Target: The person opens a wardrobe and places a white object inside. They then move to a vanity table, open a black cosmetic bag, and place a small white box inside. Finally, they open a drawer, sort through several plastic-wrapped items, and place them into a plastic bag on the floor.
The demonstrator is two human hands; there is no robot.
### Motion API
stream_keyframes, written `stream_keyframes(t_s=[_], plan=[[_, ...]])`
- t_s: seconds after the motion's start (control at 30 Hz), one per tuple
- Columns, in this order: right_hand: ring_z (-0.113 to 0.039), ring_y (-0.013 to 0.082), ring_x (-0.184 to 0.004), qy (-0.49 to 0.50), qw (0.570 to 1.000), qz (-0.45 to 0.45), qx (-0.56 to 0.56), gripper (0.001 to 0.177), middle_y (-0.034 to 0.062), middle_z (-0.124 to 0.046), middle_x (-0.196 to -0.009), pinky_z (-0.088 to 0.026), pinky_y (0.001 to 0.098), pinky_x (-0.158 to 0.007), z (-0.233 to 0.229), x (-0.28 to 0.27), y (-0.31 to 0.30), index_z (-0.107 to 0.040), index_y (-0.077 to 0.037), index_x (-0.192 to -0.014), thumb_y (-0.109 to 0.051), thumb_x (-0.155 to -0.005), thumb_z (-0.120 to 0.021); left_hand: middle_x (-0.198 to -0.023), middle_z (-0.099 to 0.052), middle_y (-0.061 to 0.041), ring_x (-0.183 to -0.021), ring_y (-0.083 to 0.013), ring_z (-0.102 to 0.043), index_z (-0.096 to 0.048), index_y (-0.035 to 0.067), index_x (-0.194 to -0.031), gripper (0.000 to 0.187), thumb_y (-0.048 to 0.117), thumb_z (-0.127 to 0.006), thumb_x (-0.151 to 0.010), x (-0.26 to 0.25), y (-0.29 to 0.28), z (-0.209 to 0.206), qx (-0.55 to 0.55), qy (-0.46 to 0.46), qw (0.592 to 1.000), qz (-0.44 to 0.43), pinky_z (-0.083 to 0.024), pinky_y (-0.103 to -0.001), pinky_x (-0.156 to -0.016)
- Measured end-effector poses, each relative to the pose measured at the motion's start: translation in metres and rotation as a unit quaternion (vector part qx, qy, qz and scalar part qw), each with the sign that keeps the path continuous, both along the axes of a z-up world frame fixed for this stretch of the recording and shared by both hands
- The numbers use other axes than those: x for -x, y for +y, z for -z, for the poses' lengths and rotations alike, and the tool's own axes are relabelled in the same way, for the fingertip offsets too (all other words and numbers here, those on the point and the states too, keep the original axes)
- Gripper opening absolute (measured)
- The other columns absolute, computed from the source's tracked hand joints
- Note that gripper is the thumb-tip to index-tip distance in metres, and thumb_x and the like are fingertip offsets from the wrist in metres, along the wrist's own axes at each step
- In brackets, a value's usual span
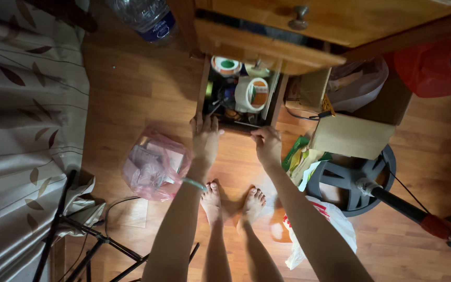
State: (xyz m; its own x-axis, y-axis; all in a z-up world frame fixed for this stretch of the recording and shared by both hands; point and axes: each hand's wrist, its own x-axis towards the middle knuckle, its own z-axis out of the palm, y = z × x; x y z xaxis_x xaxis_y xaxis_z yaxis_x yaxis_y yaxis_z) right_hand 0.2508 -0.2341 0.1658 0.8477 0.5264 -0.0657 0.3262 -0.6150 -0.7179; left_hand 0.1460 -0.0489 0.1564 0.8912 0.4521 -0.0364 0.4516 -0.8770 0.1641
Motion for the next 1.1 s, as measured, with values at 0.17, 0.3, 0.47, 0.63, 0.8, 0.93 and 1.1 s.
stream_keyframes(t_s=[0.17,0.3,0.47,0.63,0.8,0.93,1.1], plan=[[-0.062,0.0312,-0.093,0.051,0.999,0.002,0.019,0.01,0.0103,-0.07,-0.094,-0.055,0.0379,-0.074,-0.007,0.011,-0.009,-0.075,-0.006,-0.088,-0.001,-0.08,-0.079,-0.12,-0.068,-0.011,-0.138,-0.0371,-0.049,-0.071,0.007,-0.12,0.045,0.038,-0.072,-0.088,0.02,-0.012,0.018,0.042,0.013,0.999,-0.021,-0.032,-0.053,-0.117],[-0.066,0.0273,-0.092,0.068,0.996,-0.051,0.035,0.008,0.0119,-0.071,-0.097,-0.058,0.0349,-0.076,-0.007,0.004,-0.007,-0.076,-0.005,-0.093,-0.003,-0.085,-0.077,-0.12,-0.068,-0.014,-0.136,-0.039,-0.047,-0.071,0.005,-0.12,0.045,0.037,-0.069,-0.088,0.027,-0.012,0.025,0.019,-0.002,1.0,-0.008,-0.032,-0.053,-0.116],[-0.071,0.0212,-0.096,0.219,0.975,-0.018,0.024,0.036,0.0085,-0.072,-0.122,-0.059,0.0321,-0.077,-0.043,-0.054,0.023,-0.063,-0.006,-0.129,-0.006,-0.093,-0.058,-0.126,-0.067,-0.017,-0.138,-0.0404,-0.045,-0.072,0.006,-0.117,0.046,0.039,-0.072,-0.085,0.012,-0.013,0.039,0.033,0.068,0.997,-0.028,-0.03,-0.055,-0.115],[-0.05,0.0203,-0.145,0.471,0.79,0.131,-0.369,0.032,0.0074,-0.065,-0.14,-0.033,0.0446,-0.122,-0.11,-0.112,0.064,-0.05,-0.011,-0.135,-0.022,-0.105,-0.044,-0.126,-0.067,-0.02,-0.138,-0.0408,-0.046,-0.075,0.006,-0.112,0.037,0.035,-0.072,-0.09,0.011,-0.015,0.051,0.072,0.127,0.987,-0.06,-0.029,-0.055,-0.118],[-0.051,0.0228,-0.143,0.49,0.753,0.168,-0.406,0.025,0.0096,-0.066,-0.136,-0.026,0.0444,-0.124,-0.121,-0.119,0.076,-0.058,-0.014,-0.124,-0.021,-0.1,-0.053,-0.124,-0.068,-0.021,-0.134,-0.0401,-0.048,-0.078,0.007,-0.101,0.038,0.038,-0.073,-0.081,0.004,-0.011,0.048,0.054,0.122,0.989,-0.059,-0.03,-0.054,-0.113],[-0.06,0.0247,-0.133,0.286,0.926,0.005,-0.246,0.027,0.0131,-0.064,-0.138,-0.044,0.0427,-0.111,-0.079,-0.112,0.066,-0.064,-0.01,-0.121,-0.023,-0.098,-0.056,-0.12,-0.07,-0.017,-0.135,-0.0391,-0.049,-0.078,0.007,-0.106,0.036,0.037,-0.073,-0.087,0.009,-0.015,0.027,0.058,0.098,0.992,-0.047,-0.032,-0.054,-0.117],[-0.07,0.0333,-0.11,0.1,0.995,-0.02,0.013,0.04,0.0206,-0.061,-0.136,-0.056,0.0427,-0.094,-0.018,-0.121,0.087,-0.061,-0.007,-0.133,-0.028,-0.1,-0.058,-0.123,-0.07,-0.016,-0.135,-0.0362,-0.053,-0.075,0.007,-0.115,0.047,0.047,-0.069,-0.093,-0.011,0.006,-0.007,0.129,0.263,0.955,-0.032,-0.037,-0.051,-0.116]])
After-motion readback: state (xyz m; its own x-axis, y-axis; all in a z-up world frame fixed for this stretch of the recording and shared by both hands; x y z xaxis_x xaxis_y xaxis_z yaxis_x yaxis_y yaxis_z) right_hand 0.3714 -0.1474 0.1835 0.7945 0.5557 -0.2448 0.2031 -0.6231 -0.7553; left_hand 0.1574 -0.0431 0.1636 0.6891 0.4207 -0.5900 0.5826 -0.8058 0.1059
